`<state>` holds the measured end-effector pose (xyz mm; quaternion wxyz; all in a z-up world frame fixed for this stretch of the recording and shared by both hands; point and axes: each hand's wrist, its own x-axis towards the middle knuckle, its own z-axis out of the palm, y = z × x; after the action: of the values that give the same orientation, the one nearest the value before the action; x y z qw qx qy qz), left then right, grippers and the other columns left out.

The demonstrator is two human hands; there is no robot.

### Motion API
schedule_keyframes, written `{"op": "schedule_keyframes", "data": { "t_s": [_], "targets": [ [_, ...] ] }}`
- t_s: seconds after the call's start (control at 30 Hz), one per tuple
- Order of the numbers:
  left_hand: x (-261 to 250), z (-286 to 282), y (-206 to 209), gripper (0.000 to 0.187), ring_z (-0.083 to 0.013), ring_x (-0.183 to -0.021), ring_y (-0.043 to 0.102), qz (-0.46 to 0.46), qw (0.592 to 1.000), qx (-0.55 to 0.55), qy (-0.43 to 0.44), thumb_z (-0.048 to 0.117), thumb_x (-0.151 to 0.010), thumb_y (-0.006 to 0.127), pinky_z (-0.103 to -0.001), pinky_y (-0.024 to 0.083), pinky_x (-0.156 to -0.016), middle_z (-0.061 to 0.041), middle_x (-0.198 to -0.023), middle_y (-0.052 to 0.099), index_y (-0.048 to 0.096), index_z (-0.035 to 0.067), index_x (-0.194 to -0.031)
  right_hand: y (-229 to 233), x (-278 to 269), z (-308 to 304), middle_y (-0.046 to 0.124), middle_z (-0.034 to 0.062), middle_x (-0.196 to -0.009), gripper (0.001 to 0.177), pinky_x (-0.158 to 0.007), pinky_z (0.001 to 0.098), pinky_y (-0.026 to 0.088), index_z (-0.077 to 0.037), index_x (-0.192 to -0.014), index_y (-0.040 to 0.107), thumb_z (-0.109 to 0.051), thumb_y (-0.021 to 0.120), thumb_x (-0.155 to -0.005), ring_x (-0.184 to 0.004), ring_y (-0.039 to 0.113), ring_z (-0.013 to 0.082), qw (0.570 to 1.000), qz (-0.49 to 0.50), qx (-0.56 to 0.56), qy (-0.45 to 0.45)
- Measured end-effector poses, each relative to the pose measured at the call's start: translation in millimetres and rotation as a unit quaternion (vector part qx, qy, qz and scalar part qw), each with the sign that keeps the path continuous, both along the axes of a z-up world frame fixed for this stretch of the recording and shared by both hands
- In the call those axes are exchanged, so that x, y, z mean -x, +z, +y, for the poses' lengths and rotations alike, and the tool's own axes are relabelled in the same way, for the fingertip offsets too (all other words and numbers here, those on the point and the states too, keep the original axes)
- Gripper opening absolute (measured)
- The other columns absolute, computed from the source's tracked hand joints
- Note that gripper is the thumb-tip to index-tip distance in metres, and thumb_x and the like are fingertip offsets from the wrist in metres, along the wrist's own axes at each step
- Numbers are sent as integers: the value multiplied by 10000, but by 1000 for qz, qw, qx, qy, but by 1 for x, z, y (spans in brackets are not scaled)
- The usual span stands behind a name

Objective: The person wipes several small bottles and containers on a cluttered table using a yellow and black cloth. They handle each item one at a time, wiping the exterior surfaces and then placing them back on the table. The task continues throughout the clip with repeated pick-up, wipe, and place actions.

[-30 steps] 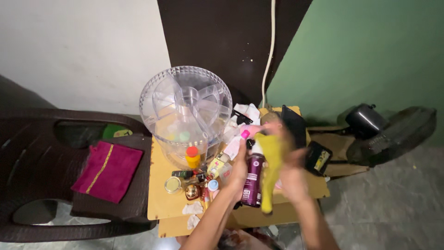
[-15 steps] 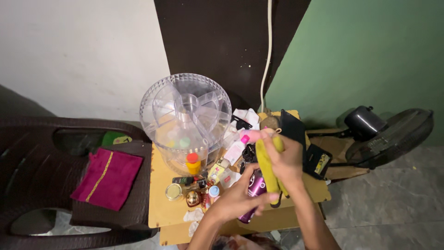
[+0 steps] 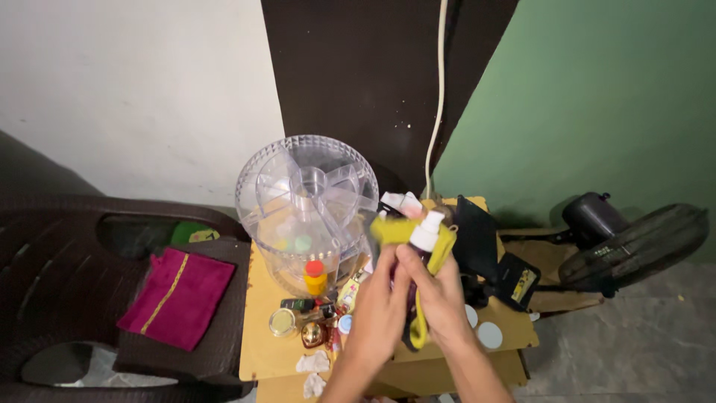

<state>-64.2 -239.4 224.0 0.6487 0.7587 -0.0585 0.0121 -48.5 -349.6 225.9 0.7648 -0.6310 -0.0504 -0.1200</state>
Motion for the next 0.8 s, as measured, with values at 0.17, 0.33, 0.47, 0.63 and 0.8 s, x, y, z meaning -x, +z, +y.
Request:
{"op": "schedule_keyframes", "data": {
  "t_s": [0.17,0.33,0.47,0.63,0.8],
  "targets": [
    [3,-12,-9,345,-375,-697,672,-35,999,4,39,334,-1044,582,-452,509,-625,-193,-806,674,491,12,-1133,18,-1,7,731,109,-1066,323,-829,324,542,15,-1166,667,-220,691,-946,-935,685,183,990,119,-57,-45],
    [-10,4,-13,450,-240,-623,673,128,974,115,-146,345,-952,728,-366,541,-523,-104,-773,657,486,10,-1132,26,-25,-16,731,70,-906,209,-819,355,591,-57,-977,654,-222,705,-860,-937,744,209,978,169,-94,-79],
    [-7,8,-27,569,-178,-598,641,347,758,415,-364,455,-999,727,-297,520,-491,-84,-752,610,495,-13,-1224,30,-33,-39,559,33,-686,363,-824,360,593,-99,-734,528,-330,679,-970,-803,685,199,993,68,-87,40],
    [-3,5,-28,552,-171,-587,637,318,849,304,-293,451,-890,737,-308,507,-471,-59,-806,663,546,93,-1266,34,-28,-46,500,25,-560,521,-579,280,417,-119,-554,461,-370,656,-967,-568,480,134,994,87,-62,22],
    [-3,-4,-26,514,-312,-813,757,-6,978,-103,-181,265,-774,879,-408,602,-753,-178,-902,739,619,-4,-1127,29,-27,-42,356,-10,-446,607,-480,281,297,-146,-480,341,-310,719,-924,-432,352,106,994,96,-50,-34]
  ]
}}
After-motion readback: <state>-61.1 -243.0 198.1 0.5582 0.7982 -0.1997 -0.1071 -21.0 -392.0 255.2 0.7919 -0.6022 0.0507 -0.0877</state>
